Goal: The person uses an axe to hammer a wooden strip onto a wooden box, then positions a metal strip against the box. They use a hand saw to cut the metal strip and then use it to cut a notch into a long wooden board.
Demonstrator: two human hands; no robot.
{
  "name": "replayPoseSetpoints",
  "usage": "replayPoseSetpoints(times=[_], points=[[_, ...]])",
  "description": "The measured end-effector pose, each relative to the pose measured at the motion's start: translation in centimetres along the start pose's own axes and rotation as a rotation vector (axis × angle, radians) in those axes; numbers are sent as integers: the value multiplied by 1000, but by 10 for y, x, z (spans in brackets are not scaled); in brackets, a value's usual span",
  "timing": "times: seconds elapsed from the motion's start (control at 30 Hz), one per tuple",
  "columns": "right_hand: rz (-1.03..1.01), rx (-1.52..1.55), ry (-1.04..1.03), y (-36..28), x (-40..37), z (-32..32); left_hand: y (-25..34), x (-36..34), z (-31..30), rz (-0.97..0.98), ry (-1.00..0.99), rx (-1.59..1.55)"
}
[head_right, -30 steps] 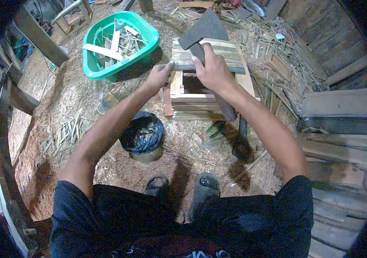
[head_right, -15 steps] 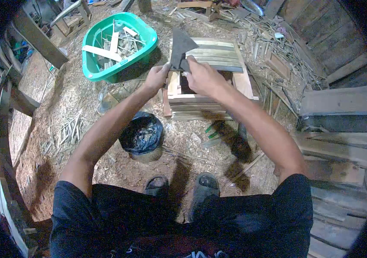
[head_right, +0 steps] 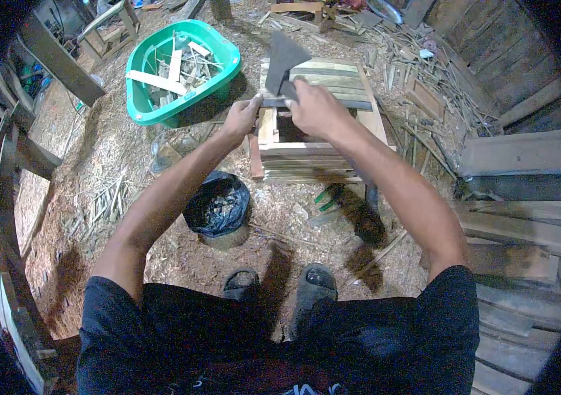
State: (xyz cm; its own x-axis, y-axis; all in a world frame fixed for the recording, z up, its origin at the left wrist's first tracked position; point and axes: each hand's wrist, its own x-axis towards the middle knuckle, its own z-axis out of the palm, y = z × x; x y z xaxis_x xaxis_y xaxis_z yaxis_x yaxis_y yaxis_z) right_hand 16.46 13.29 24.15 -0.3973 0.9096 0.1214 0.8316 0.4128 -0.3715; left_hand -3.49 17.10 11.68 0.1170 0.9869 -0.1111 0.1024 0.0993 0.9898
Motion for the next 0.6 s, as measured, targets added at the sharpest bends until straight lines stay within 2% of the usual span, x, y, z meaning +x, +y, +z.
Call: replayPoseSetpoints(times=[0.1, 0.13, 0.23, 0.37, 0.5, 0.53, 0.6], points=[[18, 131, 237, -9, -2, -8, -9, 4, 1, 38, 38, 5], [40, 174, 227, -7, 0, -7, -11, 7, 2, 54, 59, 11], [7, -48, -37, -5, -10, 12, -9, 0, 10, 33, 101, -64], [-45, -27, -69, 6, 1, 0, 2, -8, 18, 12, 193, 19], [75, 150, 190, 12, 2, -3, 2, -11, 18, 19, 184, 95], [68, 38, 211, 18, 1, -2, -5, -13, 21, -5, 196, 31], [122, 218, 121, 21, -6, 3, -7, -8, 21, -24, 226, -94]])
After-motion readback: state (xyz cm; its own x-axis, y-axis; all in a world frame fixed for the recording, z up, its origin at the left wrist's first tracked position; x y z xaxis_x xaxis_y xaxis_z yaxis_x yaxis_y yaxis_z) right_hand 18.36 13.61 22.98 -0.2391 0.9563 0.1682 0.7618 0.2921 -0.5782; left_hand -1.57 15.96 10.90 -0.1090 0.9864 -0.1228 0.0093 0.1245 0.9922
